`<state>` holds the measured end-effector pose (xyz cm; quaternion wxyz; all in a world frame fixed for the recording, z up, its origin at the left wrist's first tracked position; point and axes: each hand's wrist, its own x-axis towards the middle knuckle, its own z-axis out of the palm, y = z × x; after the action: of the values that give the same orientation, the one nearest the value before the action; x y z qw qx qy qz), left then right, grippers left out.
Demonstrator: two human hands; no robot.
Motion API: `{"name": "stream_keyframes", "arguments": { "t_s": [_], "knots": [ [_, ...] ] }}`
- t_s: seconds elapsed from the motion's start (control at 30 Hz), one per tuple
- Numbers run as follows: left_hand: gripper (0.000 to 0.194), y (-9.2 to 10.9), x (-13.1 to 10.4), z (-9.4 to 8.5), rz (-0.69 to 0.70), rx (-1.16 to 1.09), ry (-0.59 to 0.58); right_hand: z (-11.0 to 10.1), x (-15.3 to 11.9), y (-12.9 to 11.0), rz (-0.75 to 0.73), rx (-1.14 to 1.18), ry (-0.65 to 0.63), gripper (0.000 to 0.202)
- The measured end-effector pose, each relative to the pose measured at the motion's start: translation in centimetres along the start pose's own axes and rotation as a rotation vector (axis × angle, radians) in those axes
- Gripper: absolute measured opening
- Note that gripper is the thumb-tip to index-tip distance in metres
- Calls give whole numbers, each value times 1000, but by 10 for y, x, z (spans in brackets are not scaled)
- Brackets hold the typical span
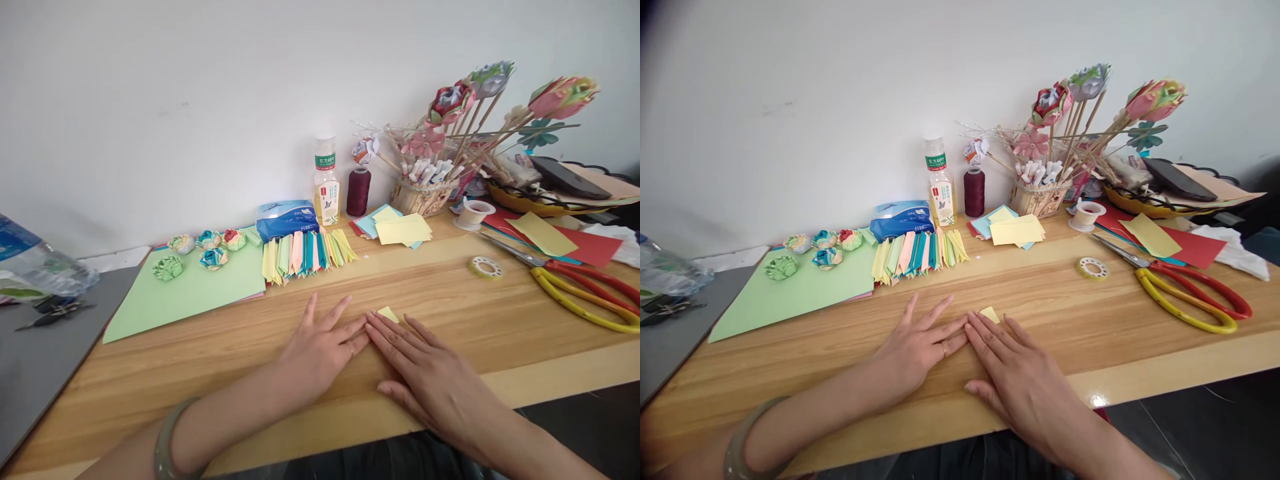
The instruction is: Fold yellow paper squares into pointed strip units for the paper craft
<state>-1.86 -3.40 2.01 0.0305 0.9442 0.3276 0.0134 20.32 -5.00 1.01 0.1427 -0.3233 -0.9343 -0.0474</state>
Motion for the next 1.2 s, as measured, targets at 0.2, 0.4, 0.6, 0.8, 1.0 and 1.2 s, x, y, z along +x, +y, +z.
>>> {"name": "stream_keyframes", "arguments": {
  "t_s": [0.2,0.4,0.6,0.8,1.0,1.2],
  "knots": [
    [37,14,-6,-5,-20,175,0,-1,-9,18,45,69,-84,52],
    [34,19,-20,-8,-36,248,0,-4,-17,26,86,77,-87,54],
    [33,14,-30,-9,-29,227,6,-3,-23,32,119,26,-81,57],
    [32,13,-27,-6,-15,210,12,-12,-7,11,57,-5,-22,60],
    [32,13,-28,-10,-16,230,-5,-15,10,-13,-113,219,-217,56],
    [31,11,-28,-13,-31,229,-66,-16,-14,30,20,142,-116,55]
  ]
}}
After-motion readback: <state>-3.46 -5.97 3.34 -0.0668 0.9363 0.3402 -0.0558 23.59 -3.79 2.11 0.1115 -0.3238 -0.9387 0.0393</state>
